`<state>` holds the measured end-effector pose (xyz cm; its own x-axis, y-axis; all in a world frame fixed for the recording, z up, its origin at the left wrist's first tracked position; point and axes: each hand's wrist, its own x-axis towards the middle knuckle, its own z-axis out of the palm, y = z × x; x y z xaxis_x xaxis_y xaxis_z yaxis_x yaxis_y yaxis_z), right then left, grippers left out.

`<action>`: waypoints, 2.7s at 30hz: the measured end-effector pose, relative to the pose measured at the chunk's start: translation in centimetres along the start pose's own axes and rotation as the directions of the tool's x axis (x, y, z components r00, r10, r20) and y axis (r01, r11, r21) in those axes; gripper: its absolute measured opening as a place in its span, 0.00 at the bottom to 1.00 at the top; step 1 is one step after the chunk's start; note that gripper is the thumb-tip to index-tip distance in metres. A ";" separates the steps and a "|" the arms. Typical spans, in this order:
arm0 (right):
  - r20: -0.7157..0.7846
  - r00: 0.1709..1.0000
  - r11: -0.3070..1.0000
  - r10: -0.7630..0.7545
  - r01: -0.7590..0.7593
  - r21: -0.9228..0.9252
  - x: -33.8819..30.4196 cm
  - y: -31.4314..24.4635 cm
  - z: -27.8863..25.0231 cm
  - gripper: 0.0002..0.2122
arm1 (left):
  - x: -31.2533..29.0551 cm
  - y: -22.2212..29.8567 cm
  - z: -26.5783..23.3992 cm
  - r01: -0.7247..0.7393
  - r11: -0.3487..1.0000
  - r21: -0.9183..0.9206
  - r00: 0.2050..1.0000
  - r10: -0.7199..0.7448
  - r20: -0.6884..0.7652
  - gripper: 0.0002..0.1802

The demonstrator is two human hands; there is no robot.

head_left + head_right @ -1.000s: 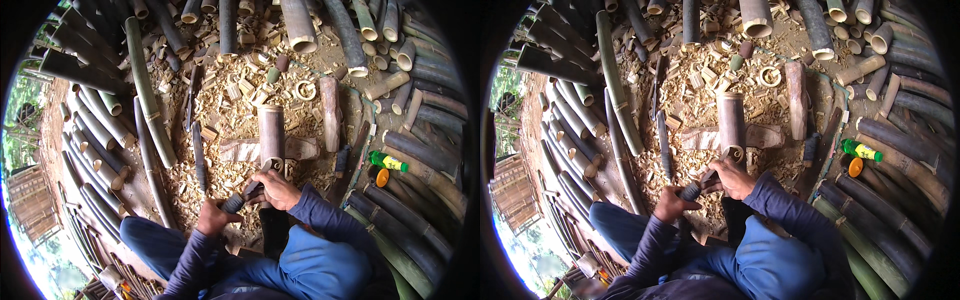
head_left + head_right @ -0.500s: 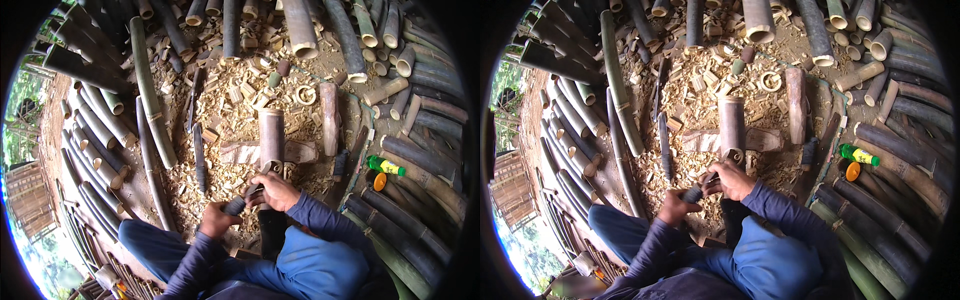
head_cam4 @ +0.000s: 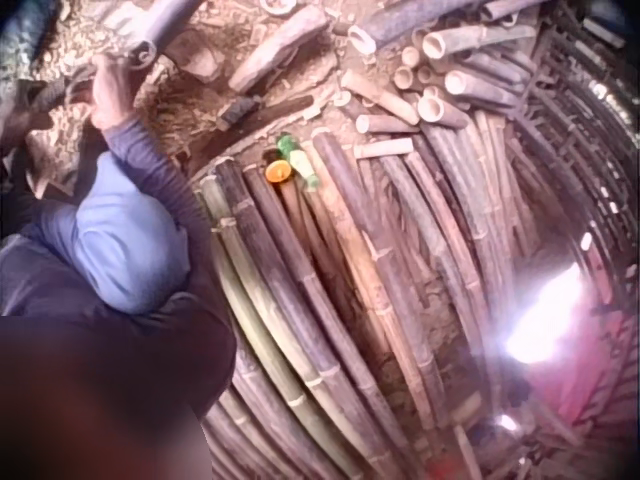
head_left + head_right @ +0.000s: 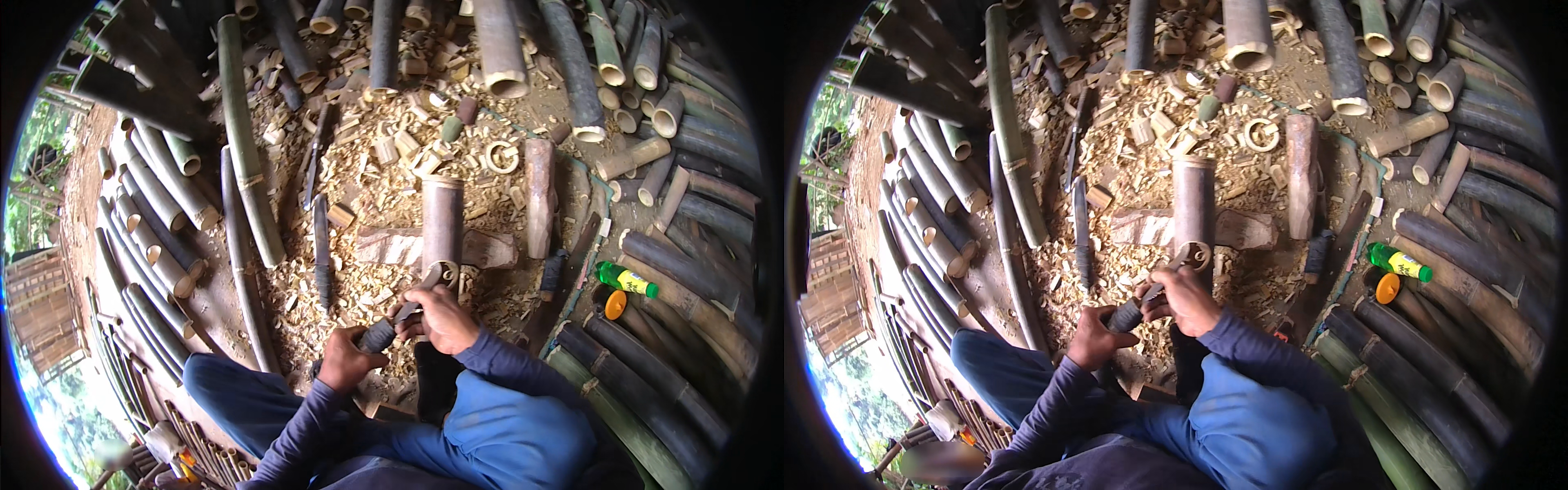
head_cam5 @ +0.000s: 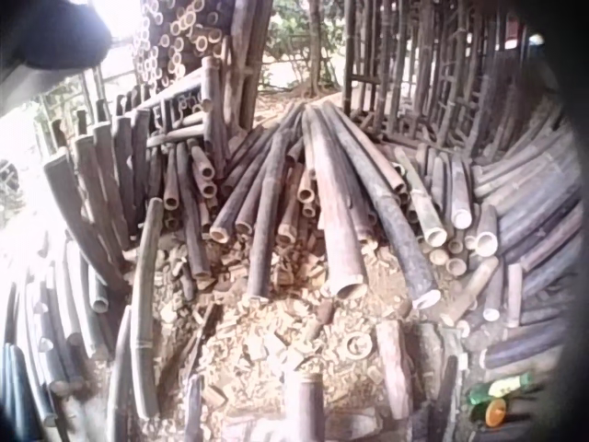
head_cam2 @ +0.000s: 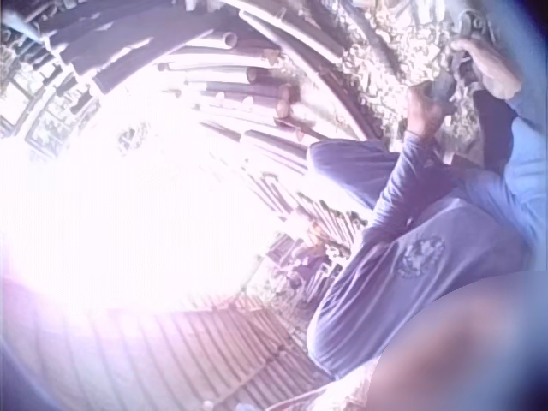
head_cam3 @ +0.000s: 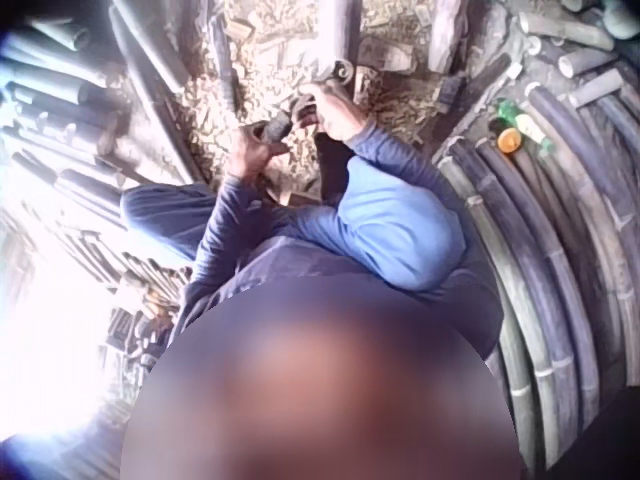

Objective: The person carves a bamboo pole using a knife and a wooden mallet. They repeatedly strike the knife to cut and shape the bamboo, then use the mallet to drive the knife deeper into the material.

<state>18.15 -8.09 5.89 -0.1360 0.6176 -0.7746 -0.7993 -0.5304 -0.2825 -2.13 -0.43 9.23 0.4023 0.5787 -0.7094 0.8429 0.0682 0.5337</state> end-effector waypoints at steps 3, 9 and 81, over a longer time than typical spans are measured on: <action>0.097 0.993 0.958 -0.062 0.032 0.285 0.8 0.2 -0.8 0.11 | 2.7 3.8 -4.5 -0.093 0.943 0.320 0.996 0.091 0.023 0.18; 0.249 0.926 0.533 -0.282 -0.065 0.843 1.1 1.9 -2.6 0.09 | 5.0 16.6 -4.4 -0.504 0.145 0.852 0.698 0.649 0.303 0.04; 0.192 0.979 0.839 -0.073 -0.044 0.542 -1.4 3.9 -2.2 0.14 | 2.2 13.6 -8.4 -0.581 0.459 0.673 0.813 0.282 0.510 0.05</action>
<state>16.56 -12.32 4.63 -0.1875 0.7546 -0.6288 -0.9820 -0.1576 0.1038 7.18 8.62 18.83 0.7467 0.0754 -0.6609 0.3933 -0.8513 0.3472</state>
